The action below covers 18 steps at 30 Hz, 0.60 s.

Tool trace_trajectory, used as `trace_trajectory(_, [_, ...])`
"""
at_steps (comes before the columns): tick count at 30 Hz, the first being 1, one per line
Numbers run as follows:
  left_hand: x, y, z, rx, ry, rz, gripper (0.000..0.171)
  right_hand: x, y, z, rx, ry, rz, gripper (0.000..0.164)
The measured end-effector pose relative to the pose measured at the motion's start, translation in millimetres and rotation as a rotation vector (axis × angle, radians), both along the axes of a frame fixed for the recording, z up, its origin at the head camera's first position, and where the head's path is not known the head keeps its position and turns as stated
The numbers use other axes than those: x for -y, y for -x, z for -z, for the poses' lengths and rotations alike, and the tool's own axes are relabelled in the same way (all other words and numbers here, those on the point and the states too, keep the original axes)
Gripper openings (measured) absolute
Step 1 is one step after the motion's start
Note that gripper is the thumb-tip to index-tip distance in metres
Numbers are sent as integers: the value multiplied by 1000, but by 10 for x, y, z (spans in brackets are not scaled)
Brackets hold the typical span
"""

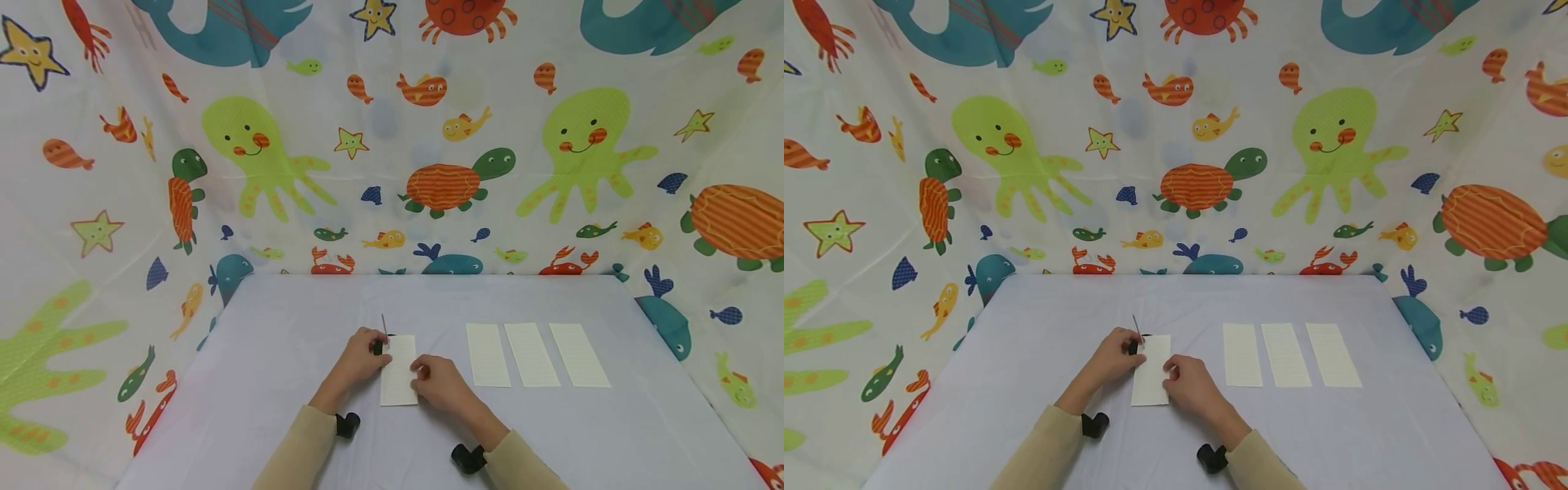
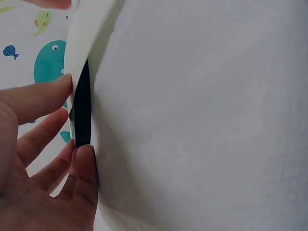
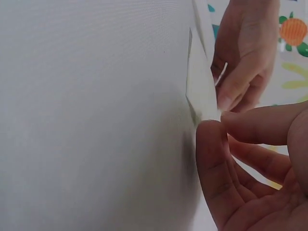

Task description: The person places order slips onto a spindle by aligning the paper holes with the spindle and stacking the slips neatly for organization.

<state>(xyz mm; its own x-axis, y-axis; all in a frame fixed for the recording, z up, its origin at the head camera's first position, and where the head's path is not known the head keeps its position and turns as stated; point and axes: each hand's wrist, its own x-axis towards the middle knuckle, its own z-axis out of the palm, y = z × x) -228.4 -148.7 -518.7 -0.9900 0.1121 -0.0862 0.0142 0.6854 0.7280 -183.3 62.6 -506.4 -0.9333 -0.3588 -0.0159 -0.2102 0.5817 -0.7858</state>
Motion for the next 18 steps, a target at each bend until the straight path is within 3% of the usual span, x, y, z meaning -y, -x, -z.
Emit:
trace_trajectory(8, [-1,-8,-28,7,-5,1,30,-207,-45,-84,-9,-22,-29,20])
trace_trajectory(18, [-2,-7,-10,12,-17,0,29,-416,-82,-205,-85,-113,-85,19])
